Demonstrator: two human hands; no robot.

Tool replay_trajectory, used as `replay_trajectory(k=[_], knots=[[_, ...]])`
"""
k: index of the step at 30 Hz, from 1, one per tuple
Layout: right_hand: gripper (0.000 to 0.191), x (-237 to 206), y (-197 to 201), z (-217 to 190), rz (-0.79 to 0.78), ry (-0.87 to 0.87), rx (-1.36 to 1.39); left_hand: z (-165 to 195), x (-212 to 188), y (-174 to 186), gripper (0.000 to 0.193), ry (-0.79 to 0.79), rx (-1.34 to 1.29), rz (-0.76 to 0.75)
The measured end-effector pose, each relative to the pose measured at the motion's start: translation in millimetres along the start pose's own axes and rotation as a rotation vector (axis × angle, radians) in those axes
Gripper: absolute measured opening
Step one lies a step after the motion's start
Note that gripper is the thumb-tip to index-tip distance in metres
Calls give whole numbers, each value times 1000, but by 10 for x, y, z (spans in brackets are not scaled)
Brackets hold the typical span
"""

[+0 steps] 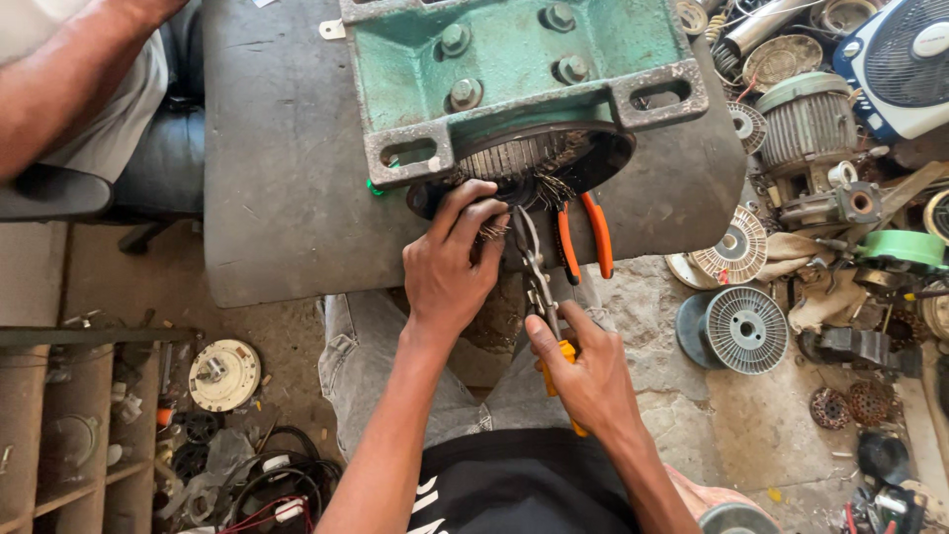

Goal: The person uses pliers to pull and remove copper wire strands from the slots of a motor rotor held in a vise. The removed wire pieces are placed on the workbench. A second person is visible nearby but not directly involved in the task.

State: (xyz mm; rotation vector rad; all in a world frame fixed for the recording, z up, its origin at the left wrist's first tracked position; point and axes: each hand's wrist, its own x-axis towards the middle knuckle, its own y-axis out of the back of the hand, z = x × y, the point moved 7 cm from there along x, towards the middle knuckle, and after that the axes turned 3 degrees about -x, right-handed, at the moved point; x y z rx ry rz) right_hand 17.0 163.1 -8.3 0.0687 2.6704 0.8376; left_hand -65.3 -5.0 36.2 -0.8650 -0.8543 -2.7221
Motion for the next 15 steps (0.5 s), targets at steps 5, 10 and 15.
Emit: replay_trajectory(k=[5,10,15], knots=[[41,-1,-3,-70,32,39,-13,9,11,2,18,0,-17,-14],[40,-5,-41,-75,37,-7,48,9,18,9,17,-9,-16,-15],[39,-13,-52,-65,30,-4,84,0,5,-11,17,12,-5,-24]])
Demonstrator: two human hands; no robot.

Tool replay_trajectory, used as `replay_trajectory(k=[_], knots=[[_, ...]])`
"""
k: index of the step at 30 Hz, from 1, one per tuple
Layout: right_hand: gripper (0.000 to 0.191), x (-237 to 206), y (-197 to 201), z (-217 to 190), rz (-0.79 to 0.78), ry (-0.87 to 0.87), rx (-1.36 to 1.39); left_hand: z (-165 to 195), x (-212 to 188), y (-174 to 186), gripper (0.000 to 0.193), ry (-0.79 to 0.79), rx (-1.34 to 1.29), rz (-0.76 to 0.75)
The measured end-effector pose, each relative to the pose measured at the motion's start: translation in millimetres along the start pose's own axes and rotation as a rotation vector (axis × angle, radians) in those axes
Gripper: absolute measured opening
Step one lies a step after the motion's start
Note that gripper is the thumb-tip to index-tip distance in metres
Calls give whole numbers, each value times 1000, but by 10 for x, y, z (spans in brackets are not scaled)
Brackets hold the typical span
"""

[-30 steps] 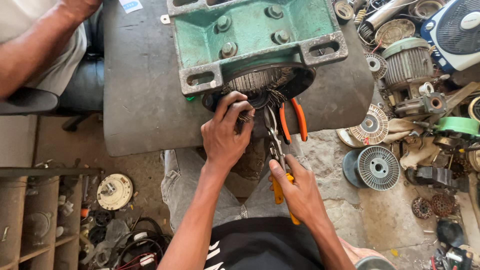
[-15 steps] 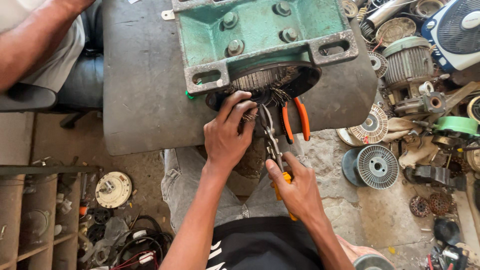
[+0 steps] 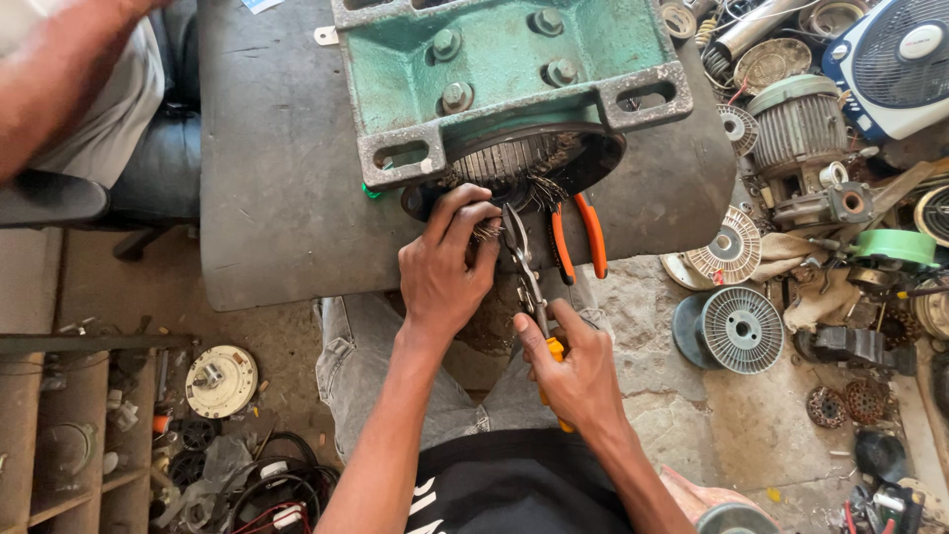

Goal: The person uses pliers to pull and remove copper wire strands from the slots of a motor rotor held in a vise. The removed wire pieces are placed on the workbench. A second person is visible nearby but not directly involved in the task.

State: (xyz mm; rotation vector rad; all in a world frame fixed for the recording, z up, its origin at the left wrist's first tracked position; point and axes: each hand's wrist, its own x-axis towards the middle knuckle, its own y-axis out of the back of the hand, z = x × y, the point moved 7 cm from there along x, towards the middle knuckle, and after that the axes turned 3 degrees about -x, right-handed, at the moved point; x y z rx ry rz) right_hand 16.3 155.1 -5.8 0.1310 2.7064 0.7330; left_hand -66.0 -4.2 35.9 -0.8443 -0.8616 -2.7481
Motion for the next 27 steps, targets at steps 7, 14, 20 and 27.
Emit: replay_trajectory(k=[7,14,20,27], knots=[[38,-51,-8,29,121,156,-54,5,-2,10,19,-18,15,-3],[34,-255,49,305,32,-6,-69,-31,18,-20,16,26,-3,-43],[39,-84,50,240,-77,-71,-113,-6,34,-40,15,-10,36,-79],[32,84,110,83,19,-13,71,9,25,-34,18,-56,83,-53]])
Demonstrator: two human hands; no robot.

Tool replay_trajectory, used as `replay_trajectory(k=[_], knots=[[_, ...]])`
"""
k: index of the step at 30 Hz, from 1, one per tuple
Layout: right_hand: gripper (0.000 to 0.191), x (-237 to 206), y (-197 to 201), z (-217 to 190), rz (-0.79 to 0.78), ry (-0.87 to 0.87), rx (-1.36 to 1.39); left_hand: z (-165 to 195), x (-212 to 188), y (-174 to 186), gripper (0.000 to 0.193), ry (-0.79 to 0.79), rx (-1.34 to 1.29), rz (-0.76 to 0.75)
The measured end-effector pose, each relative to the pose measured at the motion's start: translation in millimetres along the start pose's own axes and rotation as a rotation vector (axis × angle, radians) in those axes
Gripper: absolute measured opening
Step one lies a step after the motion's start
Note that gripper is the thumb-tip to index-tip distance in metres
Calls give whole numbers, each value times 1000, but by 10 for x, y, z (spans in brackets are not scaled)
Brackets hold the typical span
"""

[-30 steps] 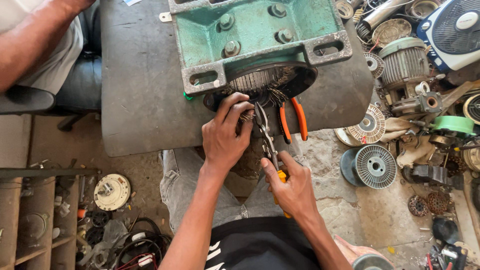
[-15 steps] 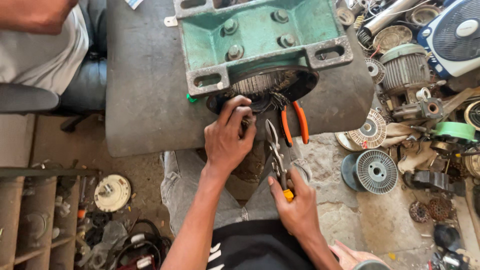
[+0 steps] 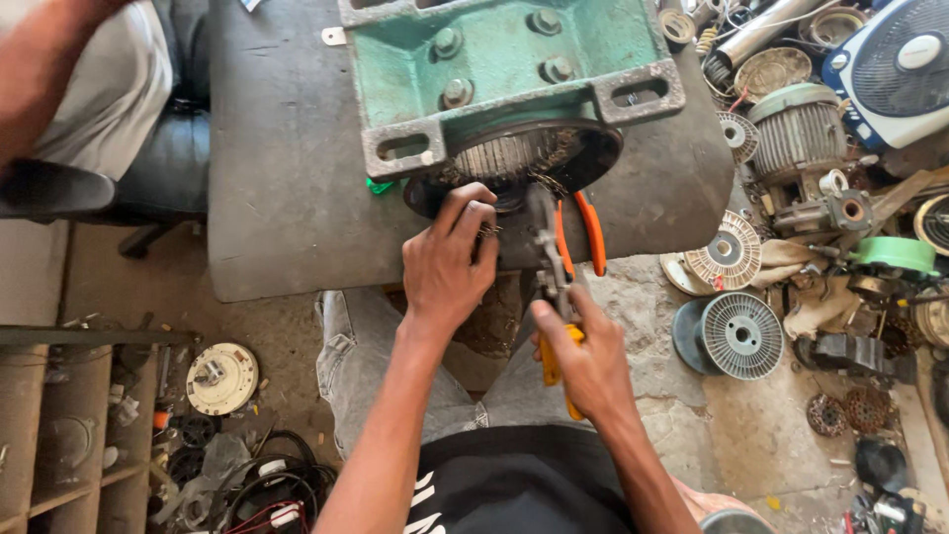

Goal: The person uses pliers to pull and remove copper wire strands from the slots of a motor rotor held in a vise. The removed wire pieces are placed on the workbench. A second person is visible nearby but not directly involved in the task.

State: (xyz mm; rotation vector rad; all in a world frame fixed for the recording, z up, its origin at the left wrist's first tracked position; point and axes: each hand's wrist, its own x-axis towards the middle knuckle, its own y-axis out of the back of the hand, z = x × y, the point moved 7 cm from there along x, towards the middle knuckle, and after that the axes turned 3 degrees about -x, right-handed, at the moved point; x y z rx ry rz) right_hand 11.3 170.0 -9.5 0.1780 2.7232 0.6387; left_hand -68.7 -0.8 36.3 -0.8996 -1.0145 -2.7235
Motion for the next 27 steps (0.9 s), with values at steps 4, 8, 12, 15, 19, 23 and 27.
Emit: replay_trajectory(k=[4,8,12,15,19,23,27], knots=[[32,-57,-43,136,-24,-25,164,19,-52,22,22,-21,13,39],[39,-105,-259,251,-309,-66,597,2,-82,39,28,-25,-9,84],[40,-278,-286,425,-383,-135,551,-2,-75,11,21,8,4,120],[40,-350,-245,528,-365,-154,418,0,-77,-5,21,62,-20,112],[39,-354,-235,567,-366,-178,434,20,-54,-20,19,98,-52,105],[38,-310,-257,496,-382,-144,409,13,-44,10,17,82,-82,104],[36,-257,-276,380,-361,-98,319,-26,-59,13,14,86,-84,97]])
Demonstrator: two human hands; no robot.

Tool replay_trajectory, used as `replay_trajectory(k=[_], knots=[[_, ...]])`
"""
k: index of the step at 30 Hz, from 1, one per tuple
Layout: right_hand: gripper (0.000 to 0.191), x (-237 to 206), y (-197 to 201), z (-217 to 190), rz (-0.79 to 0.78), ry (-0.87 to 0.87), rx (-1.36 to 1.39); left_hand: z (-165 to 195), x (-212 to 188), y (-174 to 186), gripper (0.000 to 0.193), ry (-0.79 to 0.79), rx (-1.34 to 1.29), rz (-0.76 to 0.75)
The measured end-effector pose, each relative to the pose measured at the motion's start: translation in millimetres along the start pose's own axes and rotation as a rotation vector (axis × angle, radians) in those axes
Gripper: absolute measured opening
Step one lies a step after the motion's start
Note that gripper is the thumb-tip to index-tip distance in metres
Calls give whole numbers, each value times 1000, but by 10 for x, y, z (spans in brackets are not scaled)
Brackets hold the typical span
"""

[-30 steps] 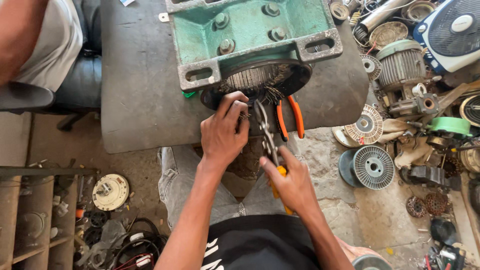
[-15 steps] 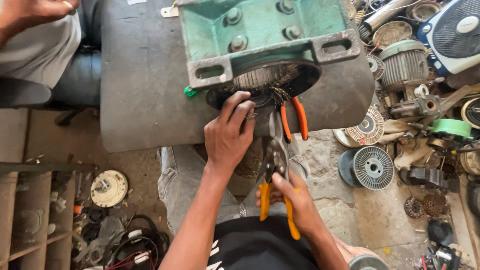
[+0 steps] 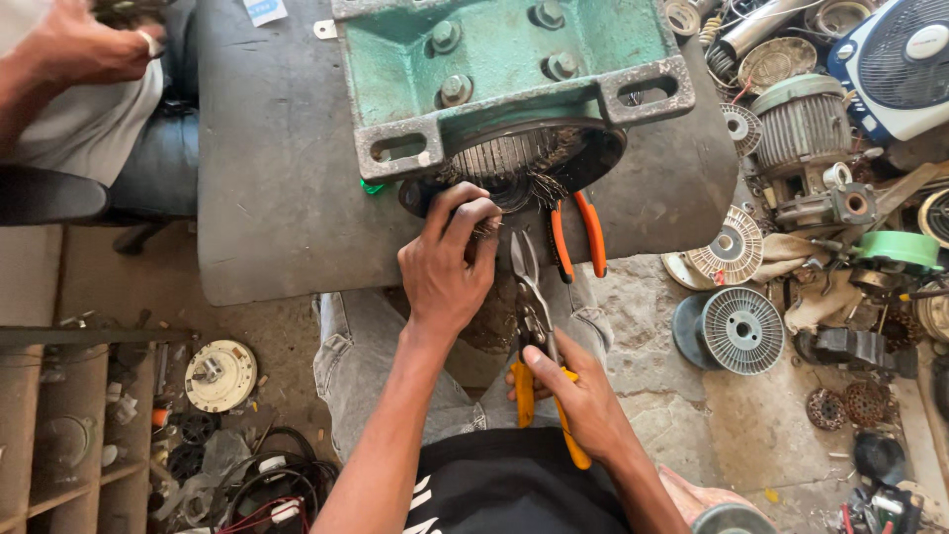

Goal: The person uses pliers to pull and remove copper wire strands from the slots of a motor rotor held in a vise. The removed wire pieces are placed on the workbench. A second person is visible nearby but not directly involved in the task.

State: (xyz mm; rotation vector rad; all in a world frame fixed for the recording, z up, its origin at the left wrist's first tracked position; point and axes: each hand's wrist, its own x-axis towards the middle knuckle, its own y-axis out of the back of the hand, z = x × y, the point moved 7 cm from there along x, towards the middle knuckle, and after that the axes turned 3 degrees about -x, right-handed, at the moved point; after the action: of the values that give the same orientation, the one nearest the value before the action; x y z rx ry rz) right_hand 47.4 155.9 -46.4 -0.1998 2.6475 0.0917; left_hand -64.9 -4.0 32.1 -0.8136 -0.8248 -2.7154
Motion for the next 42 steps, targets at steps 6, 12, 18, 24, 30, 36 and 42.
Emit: replay_trajectory(k=[6,12,18,24,30,36,42], knots=[[39,97,61,-245,202,104,-436,-13,-21,-6,13,-40,-21,9],[39,156,100,-376,265,180,-448,-21,-15,-10,12,-21,-24,-4],[45,244,137,-303,280,186,-543,15,-22,-2,12,-50,-15,5],[46,369,36,-123,262,292,-493,5,-31,3,12,-39,-5,12],[28,612,-18,165,115,190,-200,40,-31,-19,12,-52,8,-2],[31,731,-44,183,135,240,-269,37,-37,-36,14,-62,28,-10],[40,751,-67,260,222,121,-281,43,-51,-40,18,-64,44,-7]])
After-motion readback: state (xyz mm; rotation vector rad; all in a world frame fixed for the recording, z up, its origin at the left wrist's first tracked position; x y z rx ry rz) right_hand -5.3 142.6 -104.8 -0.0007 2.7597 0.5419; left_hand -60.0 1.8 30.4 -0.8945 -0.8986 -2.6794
